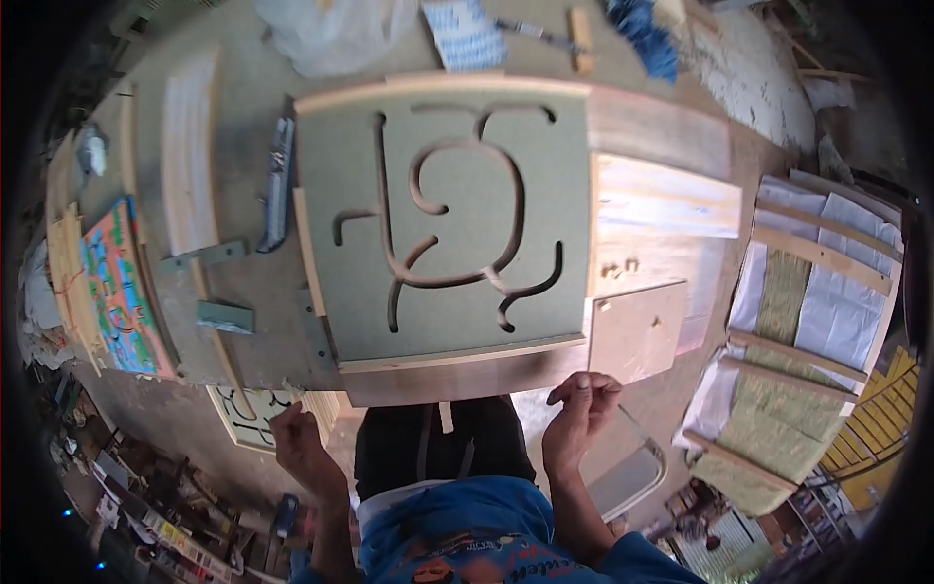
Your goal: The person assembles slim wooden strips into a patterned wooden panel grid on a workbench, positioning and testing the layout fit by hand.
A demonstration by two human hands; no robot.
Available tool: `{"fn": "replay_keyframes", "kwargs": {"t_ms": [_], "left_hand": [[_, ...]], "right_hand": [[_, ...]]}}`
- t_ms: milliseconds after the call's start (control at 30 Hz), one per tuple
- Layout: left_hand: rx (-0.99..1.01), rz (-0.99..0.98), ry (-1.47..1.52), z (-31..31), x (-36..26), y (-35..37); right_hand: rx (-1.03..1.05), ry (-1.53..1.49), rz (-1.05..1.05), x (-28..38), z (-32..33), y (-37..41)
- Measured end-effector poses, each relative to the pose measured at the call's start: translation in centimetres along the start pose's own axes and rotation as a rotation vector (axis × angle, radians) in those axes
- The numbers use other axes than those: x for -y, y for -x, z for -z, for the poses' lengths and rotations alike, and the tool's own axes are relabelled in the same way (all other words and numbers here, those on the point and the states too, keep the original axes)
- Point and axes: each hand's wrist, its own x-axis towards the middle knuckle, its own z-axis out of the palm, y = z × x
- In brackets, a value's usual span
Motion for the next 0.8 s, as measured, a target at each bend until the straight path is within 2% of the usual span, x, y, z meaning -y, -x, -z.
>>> {"fn": "replay_keyframes", "kwargs": {"t_ms": [67, 100, 200, 233, 333, 400, 467, 533, 600, 667, 733, 800], "left_hand": [[-0.084, 0.098, 0.036, 0.4, -0.8, 1.4], [-0.117, 0.072, 0.074, 0.6, -0.2, 2.2], [-0.063, -0.062, 0.088, 1.2, -1.2, 4.0], [-0.052, 0.013, 0.099, 1.3, -2.3, 4.4], [-0.018, -0.001, 0.211, 1.4, -2.7, 4.8], [0.016, -0.029, 0.206, 1.3, -2.0, 4.5], [-0.011, -0.136, 0.217, 0.8, -0.8, 4.3], [0.011, -0.252, 0.099, 0.7, 2.7, 3.5], [0.11, -0.092, 0.278, 1.0, 2.4, 4.0], [0.106, -0.053, 0.283, 1.0, 2.0, 4.5], [0.073, -0.082, 0.258, 1.3, 1.4, 4.4], [0.123, -0.173, 0.212, 1.5, 1.0, 3.3]], "right_hand": [[0.017, -0.088, 0.064, 1.3, 0.7, 0.2], [0.072, -0.084, 0.057, 2.0, 1.3, 0.3], [0.13, -0.095, 0.069, 4.6, 2.8, 0.2], [0.156, -0.09, 0.044, 5.2, 3.4, 0.1], [0.185, -0.03, 0.032, 7.5, 4.8, -0.4], [0.232, 0.102, 0.08, 7.7, 5.7, -1.0], [0.255, 0.135, 0.087, 7.2, 5.9, -1.4], [0.28, 0.0, 0.036, 4.9, 6.4, -1.9], [0.282, -0.011, 0.029, 4.2, 6.6, -1.4], [0.259, -0.019, -0.013, 3.5, 6.8, -1.4], [0.334, -0.03, -0.015, 3.0, 7.1, -1.4], [0.367, 0.005, -0.005, 3.8, 6.5, -1.6]]}}
